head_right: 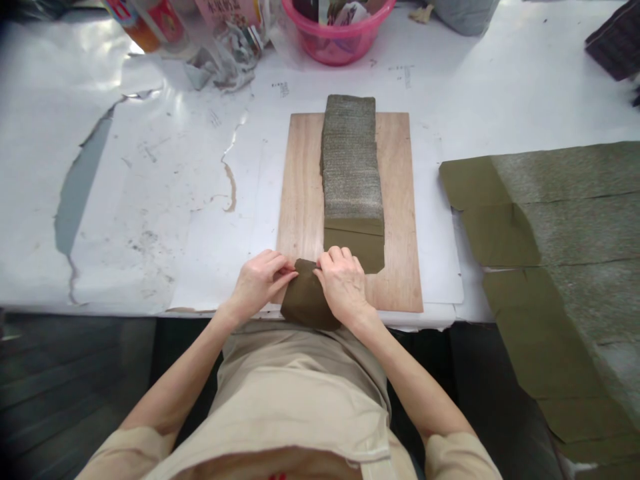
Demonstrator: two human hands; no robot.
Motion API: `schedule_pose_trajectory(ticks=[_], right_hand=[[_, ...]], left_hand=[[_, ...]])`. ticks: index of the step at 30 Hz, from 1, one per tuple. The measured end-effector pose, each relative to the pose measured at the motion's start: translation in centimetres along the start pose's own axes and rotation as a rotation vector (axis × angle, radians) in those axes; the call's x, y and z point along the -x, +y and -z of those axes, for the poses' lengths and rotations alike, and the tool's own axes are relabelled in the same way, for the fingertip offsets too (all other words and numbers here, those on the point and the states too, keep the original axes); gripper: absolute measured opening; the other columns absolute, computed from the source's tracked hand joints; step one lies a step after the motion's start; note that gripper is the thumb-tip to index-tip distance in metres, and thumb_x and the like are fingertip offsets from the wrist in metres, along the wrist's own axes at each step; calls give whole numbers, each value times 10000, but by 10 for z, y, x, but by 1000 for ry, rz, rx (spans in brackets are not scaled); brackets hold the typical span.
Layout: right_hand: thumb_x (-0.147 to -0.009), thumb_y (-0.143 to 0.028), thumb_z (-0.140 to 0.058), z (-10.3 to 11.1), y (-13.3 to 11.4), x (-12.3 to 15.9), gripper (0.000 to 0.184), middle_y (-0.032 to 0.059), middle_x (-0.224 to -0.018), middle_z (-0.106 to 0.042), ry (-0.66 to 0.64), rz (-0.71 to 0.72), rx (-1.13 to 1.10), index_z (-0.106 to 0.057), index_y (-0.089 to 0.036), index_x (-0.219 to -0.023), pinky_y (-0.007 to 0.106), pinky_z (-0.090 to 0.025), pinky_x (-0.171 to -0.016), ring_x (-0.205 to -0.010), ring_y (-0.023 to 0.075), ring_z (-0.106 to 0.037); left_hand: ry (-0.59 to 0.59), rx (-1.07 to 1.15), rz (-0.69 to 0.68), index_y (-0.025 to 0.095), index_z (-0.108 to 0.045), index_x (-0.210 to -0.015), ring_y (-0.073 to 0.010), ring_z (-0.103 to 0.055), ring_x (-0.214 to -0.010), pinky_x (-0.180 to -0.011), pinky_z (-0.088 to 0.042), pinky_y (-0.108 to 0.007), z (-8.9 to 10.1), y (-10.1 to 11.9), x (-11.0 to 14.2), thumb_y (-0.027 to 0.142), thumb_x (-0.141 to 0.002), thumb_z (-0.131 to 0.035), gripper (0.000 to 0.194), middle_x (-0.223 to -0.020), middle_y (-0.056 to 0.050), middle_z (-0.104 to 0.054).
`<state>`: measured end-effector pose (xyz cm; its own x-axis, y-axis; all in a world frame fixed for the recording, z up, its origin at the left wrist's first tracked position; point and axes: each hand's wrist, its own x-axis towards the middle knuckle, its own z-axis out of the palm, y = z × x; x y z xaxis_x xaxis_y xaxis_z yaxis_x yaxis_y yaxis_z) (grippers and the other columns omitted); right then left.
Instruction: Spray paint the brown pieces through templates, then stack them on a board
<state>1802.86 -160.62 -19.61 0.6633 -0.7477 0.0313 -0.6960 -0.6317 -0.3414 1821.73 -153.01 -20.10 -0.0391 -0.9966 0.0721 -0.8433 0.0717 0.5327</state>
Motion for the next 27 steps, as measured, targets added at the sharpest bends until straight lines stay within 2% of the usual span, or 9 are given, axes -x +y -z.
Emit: schedule_pose_trajectory(ticks=[3, 7, 15, 20, 27], right_hand=[[-901, -242, -646, 2, 0, -1, 105, 74, -871, -628, -16, 15, 0, -588, -210, -820, 358, -381, -700, -853, 247, -521], [-894, -242, -658, 1, 1, -3, 81, 68, -870, -642, -28, 15, -5, -594, -206, -860, 361, -370, -716, -860, 250, -527], [-884, -228, -658, 2, 3, -6, 100, 62, -882, -624, -73, -14, -36, -599, -207, -806, 337, -374, -711, -862, 234, -520], [-866, -185, -663, -2, 5, -1, 93, 32, -843, -630, -16, -18, -146, -586, -207, -819, 315, -375, -714, -837, 211, -528], [-890, -275, -675, -4, 20, 6, 68, 13, -850, -686, 37, -7, -310, -658, -217, -859, 312, -376, -743, -819, 190, -574]], left_hand=[[-5, -46, -11, 191, -625, -947, -173, -587, -769, -674, -440, -286, 1, -1, -6, 260, -925, -584, 84, -837, -29, -628], [-72, -150, -46, 216, -628, -1098, -170, -601, -763, -669, -429, -272, 4, -1, -13, 273, -956, -524, 185, -853, -27, -614], [-109, -106, -41, 211, -646, -1076, -168, -597, -803, -709, -450, -264, 5, -3, -12, 264, -956, -521, 181, -877, -29, -595], [-89, -60, -34, 210, -644, -1088, -176, -594, -849, -752, -463, -276, 3, -6, -8, 240, -949, -531, 182, -887, -33, -599], [-80, 21, -14, 212, -660, -1081, -166, -600, -838, -750, -468, -271, 3, -7, -9, 250, -934, -567, 178, -888, -27, -620]])
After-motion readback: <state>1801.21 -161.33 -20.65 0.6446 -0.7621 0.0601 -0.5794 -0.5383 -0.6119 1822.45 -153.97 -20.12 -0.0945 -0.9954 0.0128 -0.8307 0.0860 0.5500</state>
